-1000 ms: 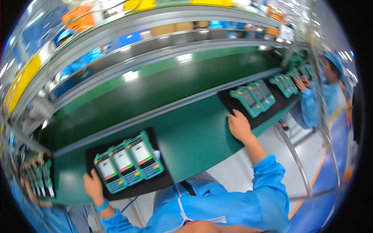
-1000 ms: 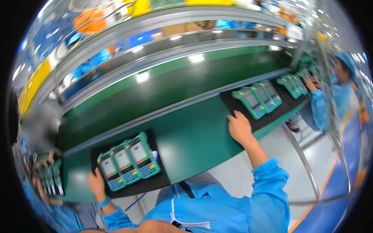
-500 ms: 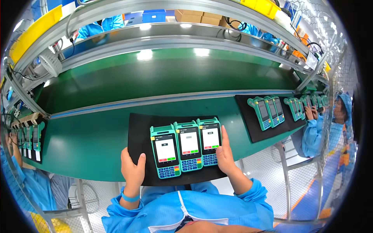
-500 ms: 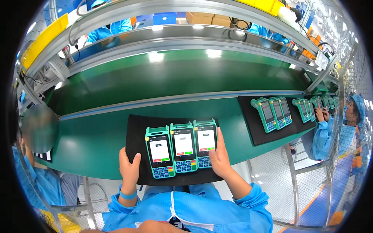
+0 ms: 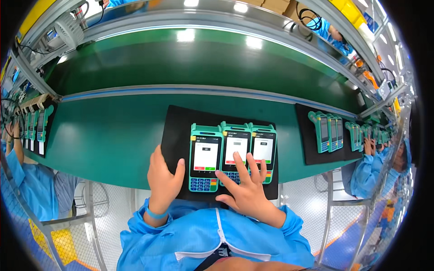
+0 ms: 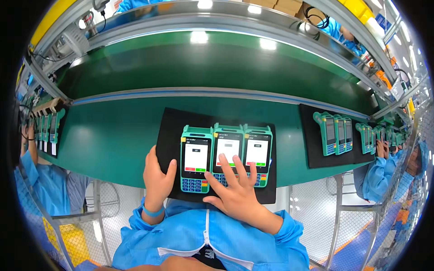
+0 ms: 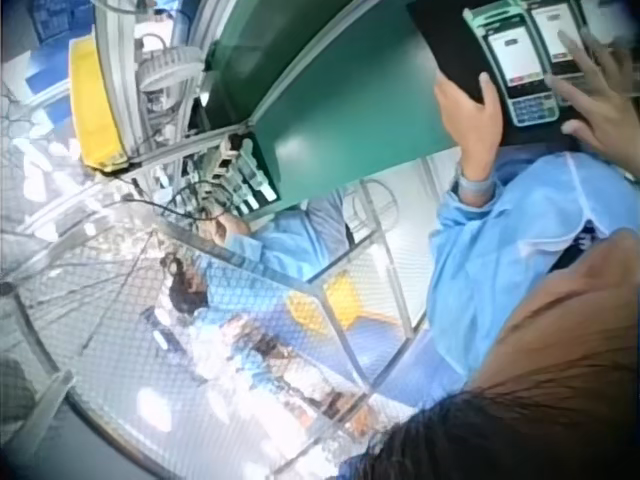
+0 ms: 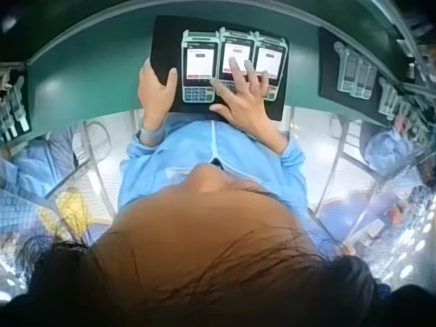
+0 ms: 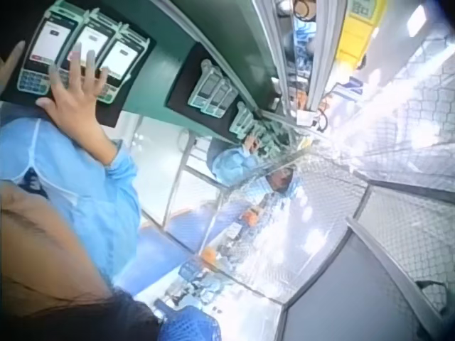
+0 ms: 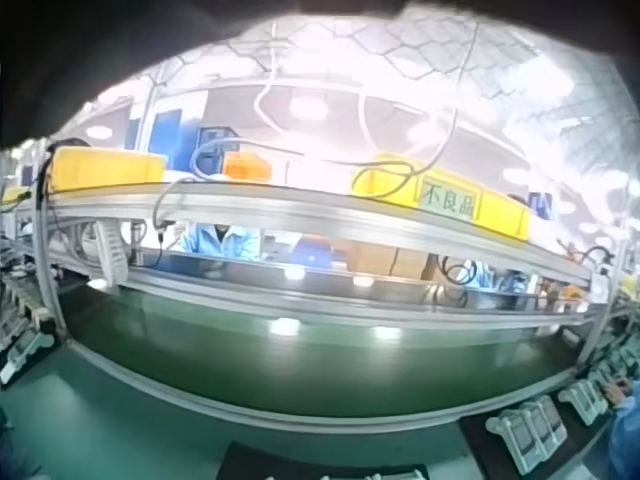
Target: The person tests handheld terminal devices on an assembly line by placing them on a mat, tapping their touchscreens and buttons to run through display and functional test screens, and moving the tested units down the workstation.
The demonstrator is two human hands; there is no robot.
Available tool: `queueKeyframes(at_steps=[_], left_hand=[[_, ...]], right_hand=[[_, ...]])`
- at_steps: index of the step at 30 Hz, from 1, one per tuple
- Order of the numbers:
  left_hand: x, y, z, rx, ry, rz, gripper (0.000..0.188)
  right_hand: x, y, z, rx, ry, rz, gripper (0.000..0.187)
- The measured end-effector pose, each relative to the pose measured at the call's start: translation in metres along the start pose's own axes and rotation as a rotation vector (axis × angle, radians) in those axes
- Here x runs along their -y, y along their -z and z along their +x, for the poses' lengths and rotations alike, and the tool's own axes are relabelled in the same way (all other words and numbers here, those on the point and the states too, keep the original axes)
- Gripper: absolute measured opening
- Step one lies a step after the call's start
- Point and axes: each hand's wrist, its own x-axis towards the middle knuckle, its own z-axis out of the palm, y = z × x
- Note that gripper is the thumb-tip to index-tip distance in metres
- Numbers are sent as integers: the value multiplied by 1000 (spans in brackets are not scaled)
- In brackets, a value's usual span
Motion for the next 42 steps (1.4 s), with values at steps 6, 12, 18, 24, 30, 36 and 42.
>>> queueKeyframes(at_steps=[6,12,18,24,30,36,42], left_hand=[[-2,3,0,51,17,-15,66],[2,6,-4,53,13,-11,68],[-7,14,2,72,21,-26,69],[-14,14,5,66,14,-6,69],[-17,18,3,55,2,31,67],[-21,21,0,58,9,54,68],[-23,19,0,55,-8,69,67]], right_hand=[[6,-3,12,33,-29,-1,54],[-29,-5,-29,-97,-190,33,62],[-21,-27,-86,-431,-258,106,33],[-20,-30,-71,-560,-296,53,24],[-21,-16,-62,-537,-363,134,26],[-39,8,-55,-523,-477,253,36],[-53,-2,-40,-453,-584,578,48]])
